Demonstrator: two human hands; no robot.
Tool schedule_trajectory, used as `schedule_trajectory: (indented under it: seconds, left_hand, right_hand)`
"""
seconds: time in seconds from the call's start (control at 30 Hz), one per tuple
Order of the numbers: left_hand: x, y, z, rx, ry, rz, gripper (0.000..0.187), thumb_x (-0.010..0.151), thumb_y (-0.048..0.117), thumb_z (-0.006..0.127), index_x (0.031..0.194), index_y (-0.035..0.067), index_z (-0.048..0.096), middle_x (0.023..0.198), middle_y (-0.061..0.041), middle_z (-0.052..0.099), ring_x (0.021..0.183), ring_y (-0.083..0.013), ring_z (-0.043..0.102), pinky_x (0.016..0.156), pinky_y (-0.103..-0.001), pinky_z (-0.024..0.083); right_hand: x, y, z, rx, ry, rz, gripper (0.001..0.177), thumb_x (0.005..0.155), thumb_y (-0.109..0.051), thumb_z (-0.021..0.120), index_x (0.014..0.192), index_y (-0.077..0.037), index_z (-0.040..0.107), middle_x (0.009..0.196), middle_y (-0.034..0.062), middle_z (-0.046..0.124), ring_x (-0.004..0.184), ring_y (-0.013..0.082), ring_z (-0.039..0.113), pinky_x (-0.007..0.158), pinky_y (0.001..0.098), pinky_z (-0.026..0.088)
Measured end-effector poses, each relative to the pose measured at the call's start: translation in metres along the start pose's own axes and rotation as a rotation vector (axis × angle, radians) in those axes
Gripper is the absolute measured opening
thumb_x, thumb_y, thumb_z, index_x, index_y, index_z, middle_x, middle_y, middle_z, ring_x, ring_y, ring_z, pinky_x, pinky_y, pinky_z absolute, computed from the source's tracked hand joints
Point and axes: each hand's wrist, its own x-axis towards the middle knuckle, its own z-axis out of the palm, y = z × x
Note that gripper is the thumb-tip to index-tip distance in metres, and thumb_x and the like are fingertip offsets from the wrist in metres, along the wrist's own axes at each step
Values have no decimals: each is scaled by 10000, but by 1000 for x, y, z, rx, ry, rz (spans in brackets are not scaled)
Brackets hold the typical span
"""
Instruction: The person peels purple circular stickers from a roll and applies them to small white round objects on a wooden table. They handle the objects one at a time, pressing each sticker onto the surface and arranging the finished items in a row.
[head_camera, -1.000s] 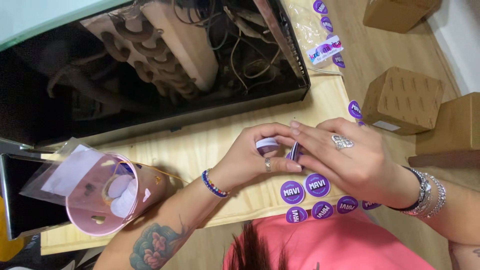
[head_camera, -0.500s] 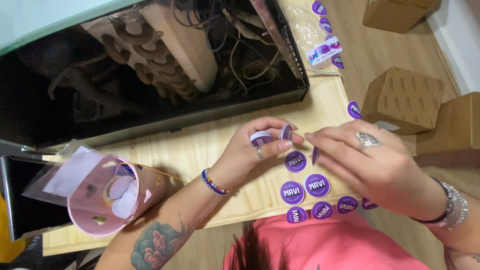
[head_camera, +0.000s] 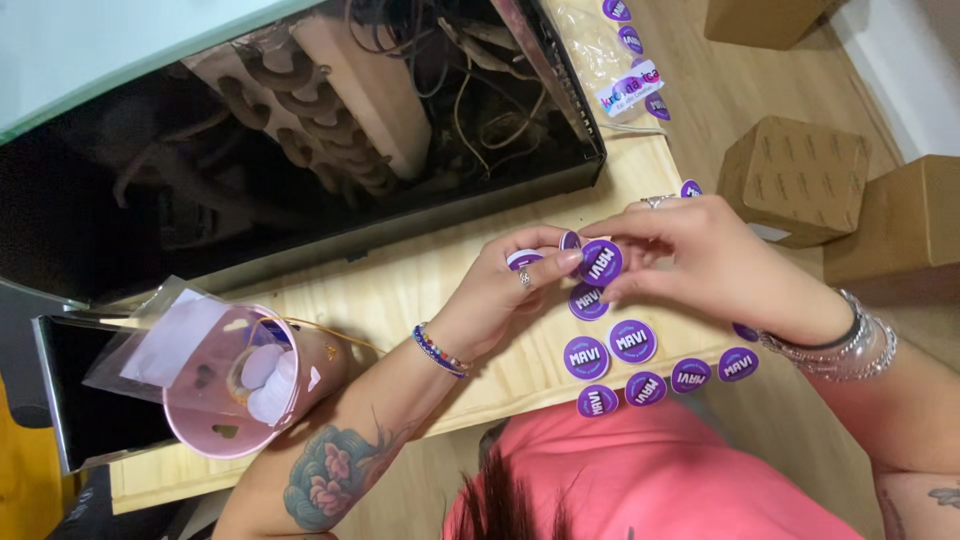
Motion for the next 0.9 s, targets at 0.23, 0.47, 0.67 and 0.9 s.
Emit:
schedule_trajectory:
  seconds: [0.23, 0.47, 0.67, 0.9]
  left_hand:
    - [3, -8, 0, -40, 10, 81, 239, 882, 162, 795, 1060, 22, 717, 958, -56, 742, 807, -79, 632, 692, -171, 439]
    - [1, 2, 5, -25, 54, 257, 273, 888, 128, 773, 1103, -4, 668, 1015, -180, 788, 922, -224, 759, 912, -349, 603]
    - [6, 11, 1, -38, 276, 332, 285, 905, 185, 739, 1095, -12, 658, 1011, -200, 789, 725, -133, 510, 654, -282, 423]
    - [4, 8, 3, 37, 286, 376, 383, 916, 272, 796, 1151, -10, 688, 919, -108, 793, 545, 64, 403, 470, -76, 276]
  right_hand:
    - [-2, -11, 1, 504, -11, 439, 274, 751, -16, 859, 1017, 20, 805, 785, 135, 840, 677, 158, 773, 710, 263, 660]
    - [-9, 0, -4, 218, 33, 48, 254, 956, -60, 615, 1164, -71, 760, 1009, 55, 753, 737, 104, 746, 755, 213, 603]
    - [4, 9, 4, 26, -167, -85, 141, 888, -233, 732, 980, -138, 782, 806, -35, 819, 575, 57, 771, 582, 193, 595]
    - [23, 2, 15, -7, -297, -142, 130, 856, -255, 785, 920, -145, 812, 718, 113, 750, 703, 278, 745, 669, 419, 578]
